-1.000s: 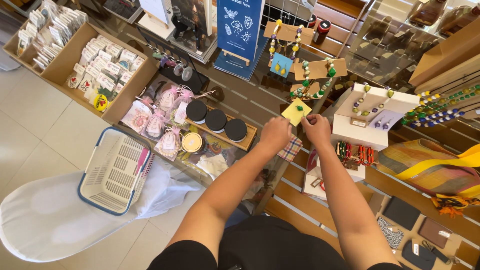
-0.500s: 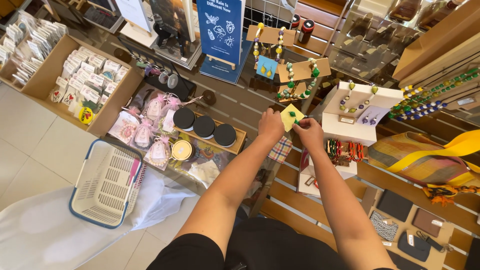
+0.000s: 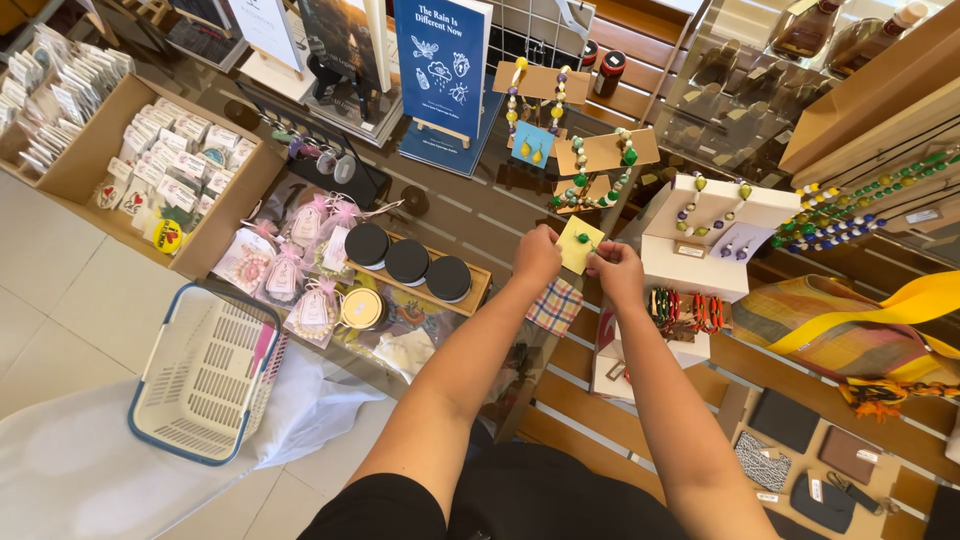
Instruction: Cleaning and dusting various merchandise items on a display counter using a cloth.
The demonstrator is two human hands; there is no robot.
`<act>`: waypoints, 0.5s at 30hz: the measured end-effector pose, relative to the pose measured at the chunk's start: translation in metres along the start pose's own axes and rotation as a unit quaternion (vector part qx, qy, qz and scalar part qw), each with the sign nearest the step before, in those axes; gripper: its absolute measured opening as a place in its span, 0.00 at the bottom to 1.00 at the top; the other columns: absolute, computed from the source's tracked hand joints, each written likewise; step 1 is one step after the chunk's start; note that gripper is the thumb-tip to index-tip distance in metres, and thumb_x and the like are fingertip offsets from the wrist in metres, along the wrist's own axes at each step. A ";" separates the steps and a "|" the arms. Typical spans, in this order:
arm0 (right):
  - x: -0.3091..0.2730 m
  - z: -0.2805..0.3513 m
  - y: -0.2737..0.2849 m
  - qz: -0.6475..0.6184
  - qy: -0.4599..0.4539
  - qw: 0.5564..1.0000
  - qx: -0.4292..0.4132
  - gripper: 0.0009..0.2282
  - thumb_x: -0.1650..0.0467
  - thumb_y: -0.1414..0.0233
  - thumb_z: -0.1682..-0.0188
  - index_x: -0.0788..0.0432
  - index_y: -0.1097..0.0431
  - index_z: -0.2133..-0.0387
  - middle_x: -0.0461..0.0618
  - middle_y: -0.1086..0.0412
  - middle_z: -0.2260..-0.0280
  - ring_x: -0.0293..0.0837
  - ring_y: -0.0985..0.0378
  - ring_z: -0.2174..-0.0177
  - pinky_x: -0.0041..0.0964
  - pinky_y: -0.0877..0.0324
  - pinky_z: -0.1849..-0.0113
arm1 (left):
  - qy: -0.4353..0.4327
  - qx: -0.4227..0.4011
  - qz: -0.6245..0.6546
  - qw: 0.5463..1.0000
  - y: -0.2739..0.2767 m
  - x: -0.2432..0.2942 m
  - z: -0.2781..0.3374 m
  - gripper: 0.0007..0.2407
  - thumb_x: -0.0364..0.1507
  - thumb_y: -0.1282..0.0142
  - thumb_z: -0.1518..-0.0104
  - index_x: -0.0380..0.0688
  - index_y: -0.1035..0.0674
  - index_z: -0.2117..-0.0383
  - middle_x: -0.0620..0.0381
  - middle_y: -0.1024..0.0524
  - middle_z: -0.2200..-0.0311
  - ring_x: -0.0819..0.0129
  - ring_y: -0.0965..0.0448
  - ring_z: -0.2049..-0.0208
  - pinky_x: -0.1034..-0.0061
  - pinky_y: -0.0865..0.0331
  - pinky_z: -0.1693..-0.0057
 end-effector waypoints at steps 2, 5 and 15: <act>-0.002 0.003 0.002 -0.014 -0.003 1.000 -0.003 0.20 0.77 0.38 0.58 0.70 0.34 0.53 0.58 0.31 0.63 0.44 0.19 0.73 0.33 0.18 0.68 | 0.030 -0.002 0.040 0.999 -0.015 -0.020 -0.017 0.06 0.30 0.40 0.45 0.47 0.19 0.65 0.51 0.22 0.65 0.48 0.20 0.54 0.59 0.25 0.49; -0.003 -0.005 0.000 -0.030 -0.009 0.999 -0.021 0.27 0.78 0.38 0.57 0.70 0.40 0.44 0.58 0.32 0.60 0.44 0.19 0.71 0.32 0.17 0.67 | 0.077 0.003 0.081 0.994 -0.030 -0.044 -0.042 0.04 0.33 0.37 0.48 0.55 0.16 0.68 0.57 0.18 0.68 0.54 0.18 0.55 0.65 0.24 0.49; -0.011 -0.033 -0.013 0.016 -0.015 0.998 -0.055 0.24 0.80 0.40 0.56 0.70 0.35 0.44 0.62 0.29 0.61 0.48 0.17 0.73 0.38 0.15 0.68 | 0.126 0.063 0.132 0.981 -0.019 -0.037 -0.037 0.06 0.33 0.38 0.52 0.58 0.15 0.69 0.63 0.17 0.75 0.66 0.14 0.69 0.70 0.23 0.50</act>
Point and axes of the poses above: each hand's wrist, its own z-axis away from the middle knuckle, its own y-axis out of the back of the hand, x = y × z, the point moved 6 cm from there along -z, towards the middle knuckle
